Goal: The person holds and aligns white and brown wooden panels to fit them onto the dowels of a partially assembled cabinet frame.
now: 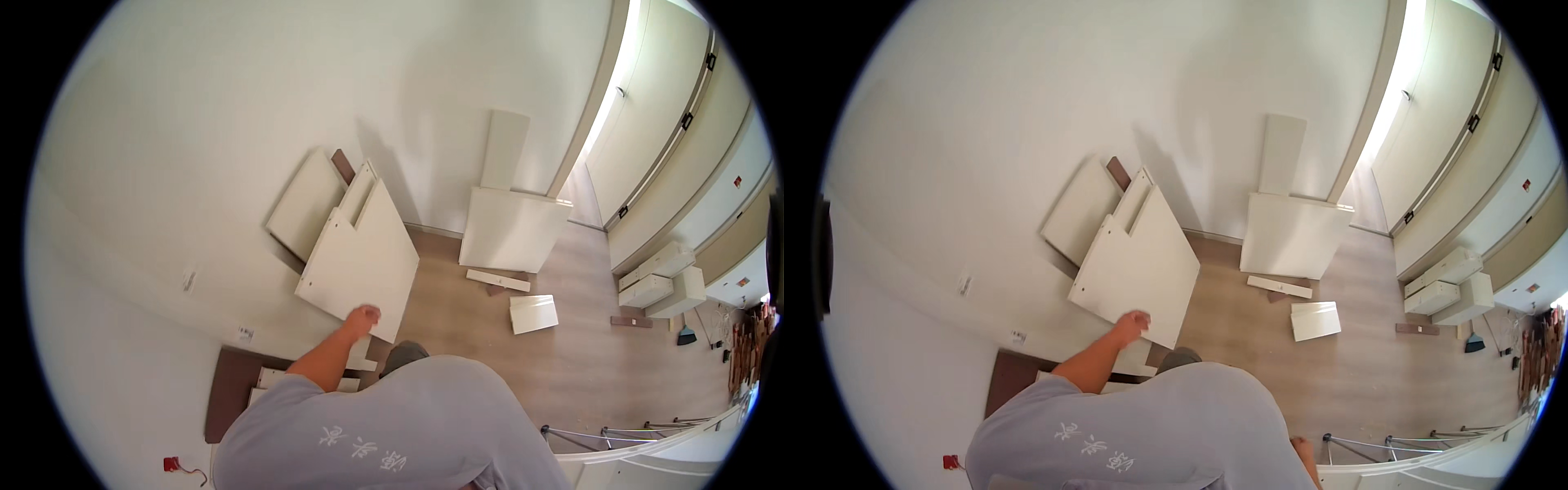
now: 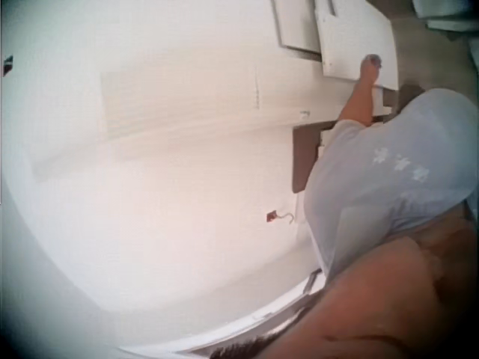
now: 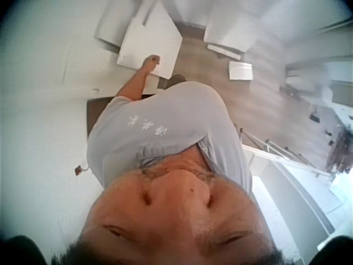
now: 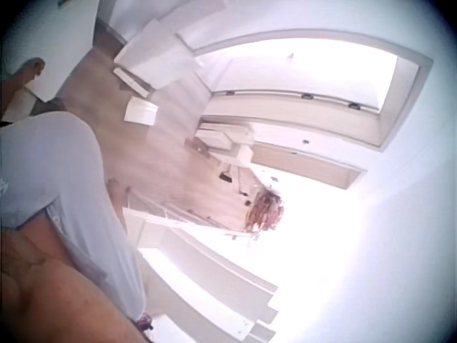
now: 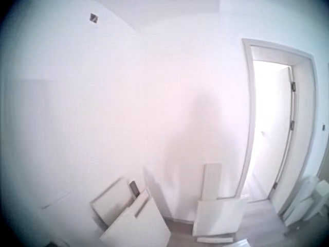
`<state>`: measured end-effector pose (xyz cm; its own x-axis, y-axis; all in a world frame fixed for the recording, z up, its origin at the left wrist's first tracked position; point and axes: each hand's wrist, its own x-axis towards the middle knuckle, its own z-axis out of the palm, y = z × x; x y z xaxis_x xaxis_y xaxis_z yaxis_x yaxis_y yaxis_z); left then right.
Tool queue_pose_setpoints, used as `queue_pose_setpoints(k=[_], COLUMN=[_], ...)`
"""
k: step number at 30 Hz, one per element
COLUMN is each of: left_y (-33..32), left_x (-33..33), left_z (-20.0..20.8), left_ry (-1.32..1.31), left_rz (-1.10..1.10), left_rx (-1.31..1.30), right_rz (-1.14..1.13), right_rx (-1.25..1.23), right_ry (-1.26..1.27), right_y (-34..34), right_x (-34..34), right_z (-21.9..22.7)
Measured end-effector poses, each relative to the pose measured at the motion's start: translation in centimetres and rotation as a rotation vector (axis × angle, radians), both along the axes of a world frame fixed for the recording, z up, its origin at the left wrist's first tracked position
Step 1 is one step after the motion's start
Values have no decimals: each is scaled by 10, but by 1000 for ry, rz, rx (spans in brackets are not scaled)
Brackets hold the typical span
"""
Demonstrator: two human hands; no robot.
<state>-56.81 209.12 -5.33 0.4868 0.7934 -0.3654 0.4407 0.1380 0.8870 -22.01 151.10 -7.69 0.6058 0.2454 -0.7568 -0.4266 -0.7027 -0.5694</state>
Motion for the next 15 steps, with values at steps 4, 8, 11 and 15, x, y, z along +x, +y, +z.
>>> queue_pose_setpoints(k=[4, 8, 11, 15], left_y=[142, 283, 390, 486], left_x=[75, 133, 129, 161], left_z=[58, 130, 130, 142], left_ry=[-42, 150, 284, 583], left_rz=[161, 281, 349, 278], left_rx=[189, 562, 951, 965], right_rz=[-204, -385, -510, -423], right_rx=[126, 192, 232, 35], right_ry=[-63, -206, -142, -72], right_y=[55, 89, 125, 178], right_x=[88, 154, 159, 112], right_z=[23, 13, 17, 17])
